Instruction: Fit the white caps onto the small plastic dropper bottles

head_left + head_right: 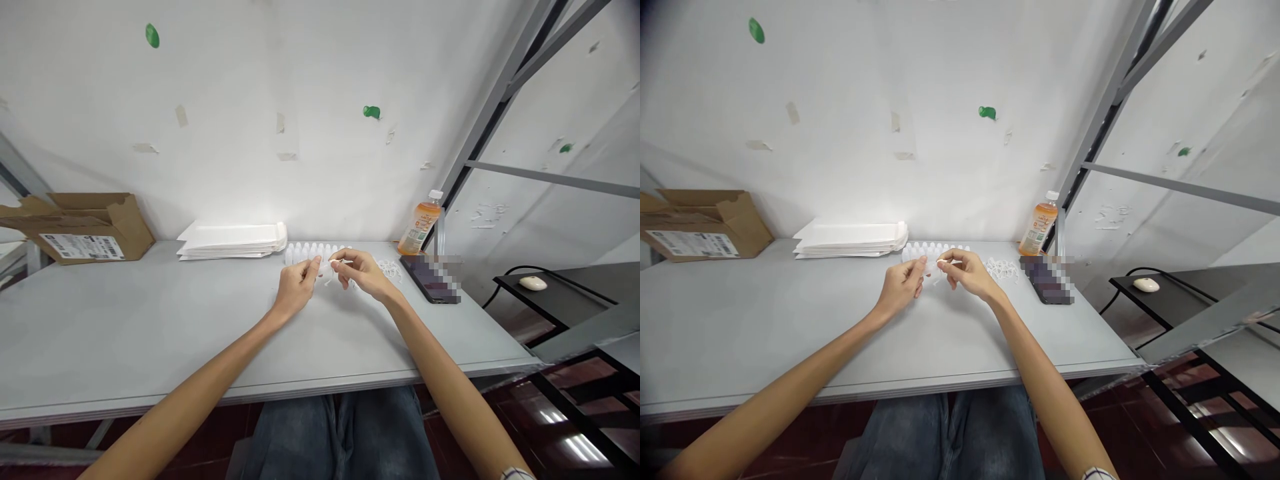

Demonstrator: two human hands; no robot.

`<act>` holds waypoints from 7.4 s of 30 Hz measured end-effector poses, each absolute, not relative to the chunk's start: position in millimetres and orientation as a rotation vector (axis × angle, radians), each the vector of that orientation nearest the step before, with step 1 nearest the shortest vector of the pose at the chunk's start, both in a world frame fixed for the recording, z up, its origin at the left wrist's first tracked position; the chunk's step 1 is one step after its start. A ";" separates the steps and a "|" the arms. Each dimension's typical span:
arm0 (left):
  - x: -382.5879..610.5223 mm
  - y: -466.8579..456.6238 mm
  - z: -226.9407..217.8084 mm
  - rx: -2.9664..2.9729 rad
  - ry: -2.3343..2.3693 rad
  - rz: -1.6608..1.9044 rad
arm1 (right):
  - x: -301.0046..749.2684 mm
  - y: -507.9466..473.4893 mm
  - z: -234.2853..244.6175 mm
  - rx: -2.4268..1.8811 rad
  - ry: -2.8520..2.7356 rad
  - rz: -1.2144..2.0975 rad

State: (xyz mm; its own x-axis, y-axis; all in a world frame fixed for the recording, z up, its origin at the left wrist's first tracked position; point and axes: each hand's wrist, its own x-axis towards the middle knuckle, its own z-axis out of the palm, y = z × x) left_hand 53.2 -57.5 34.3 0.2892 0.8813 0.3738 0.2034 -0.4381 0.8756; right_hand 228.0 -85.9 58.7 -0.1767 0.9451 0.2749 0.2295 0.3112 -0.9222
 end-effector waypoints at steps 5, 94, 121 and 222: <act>53.0 -59.1 35.0 1.907 0.923 1.183 | 230.4 -87.4 61.7 -1.063 -1.602 0.968; 52.2 -54.6 23.8 2.245 0.907 1.339 | 225.7 -77.6 51.5 -1.056 -1.593 0.847; 52.7 -50.7 13.1 2.351 0.744 1.384 | 222.0 -71.8 31.9 -1.019 -1.862 -0.320; 50.2 -52.4 36.3 1.627 0.711 0.904 | 222.7 -81.1 44.6 -1.193 -1.822 0.373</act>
State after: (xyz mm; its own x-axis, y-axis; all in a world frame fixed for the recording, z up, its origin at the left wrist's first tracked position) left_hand 50.2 -52.4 36.3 0.5309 0.8244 0.1964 -0.0035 -0.2296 0.9733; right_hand 222.7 -81.1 44.6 -0.1305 0.8464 0.5163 0.5751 0.4888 -0.6560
